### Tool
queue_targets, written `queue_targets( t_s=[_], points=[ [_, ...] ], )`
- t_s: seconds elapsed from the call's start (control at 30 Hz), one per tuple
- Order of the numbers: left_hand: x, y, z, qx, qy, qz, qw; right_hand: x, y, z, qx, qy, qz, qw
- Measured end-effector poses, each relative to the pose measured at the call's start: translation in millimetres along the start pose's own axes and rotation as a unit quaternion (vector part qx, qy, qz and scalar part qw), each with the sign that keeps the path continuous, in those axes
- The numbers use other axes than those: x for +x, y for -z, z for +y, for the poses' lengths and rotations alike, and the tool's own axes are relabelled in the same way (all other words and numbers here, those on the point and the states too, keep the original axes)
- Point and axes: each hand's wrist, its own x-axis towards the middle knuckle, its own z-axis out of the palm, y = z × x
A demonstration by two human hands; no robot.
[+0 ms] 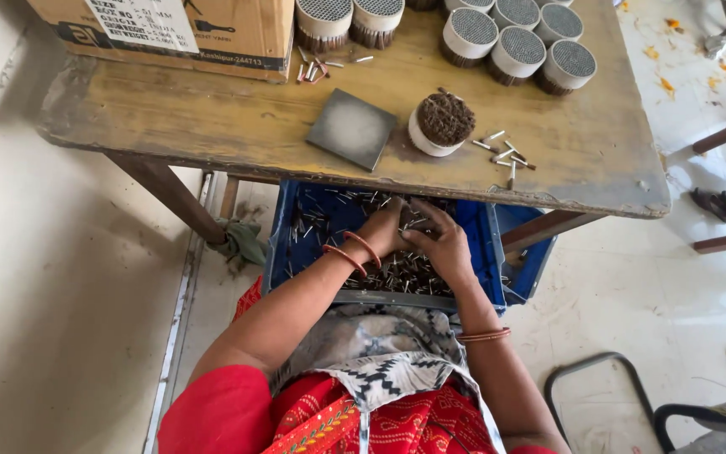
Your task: Sorting small metal pins and assembling them into industrial brush fixtures at a workbench.
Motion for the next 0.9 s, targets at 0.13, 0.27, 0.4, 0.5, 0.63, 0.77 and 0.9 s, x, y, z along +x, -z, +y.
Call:
queue_targets(
  t_s=[0.13, 0.27, 0.4, 0.5, 0.63, 0.77, 0.9],
  points=[
    [2, 12, 16, -0.022, 0.072, -0.048, 0.996, -1, -4, 29, -0.008, 0.042, 0.008, 0.999],
    [6, 3, -23, -0.240, 0.235, -0.095, 0.937, -5, -4, 9, -0.045, 0.120, 0.093, 0.987],
    [7, 8, -20, -0.573, 0.317, -0.015, 0.755, -11, -8, -4, -0.063, 0.179, 0.033, 0.981],
    [4, 12, -14, -0.521, 0.286, -0.061, 0.802, -7, -4, -8, -0.045, 0.121, 0.045, 0.991],
    [-1, 7, -5, -0.194, 0.142, -0.034, 0.970, -2, -5, -1, -0.017, 0.054, 0.048, 0.997],
    [-1, 14, 15, -0.048, 0.022, -0.085, 0.995, -4, -8, 15, -0.015, 0.066, 0.025, 0.997],
    [5, 9, -3, -0.177, 0.242, -0.165, 0.940, -3, -2, 15, -0.006, 0.076, 0.109, 0.991]
  ],
)
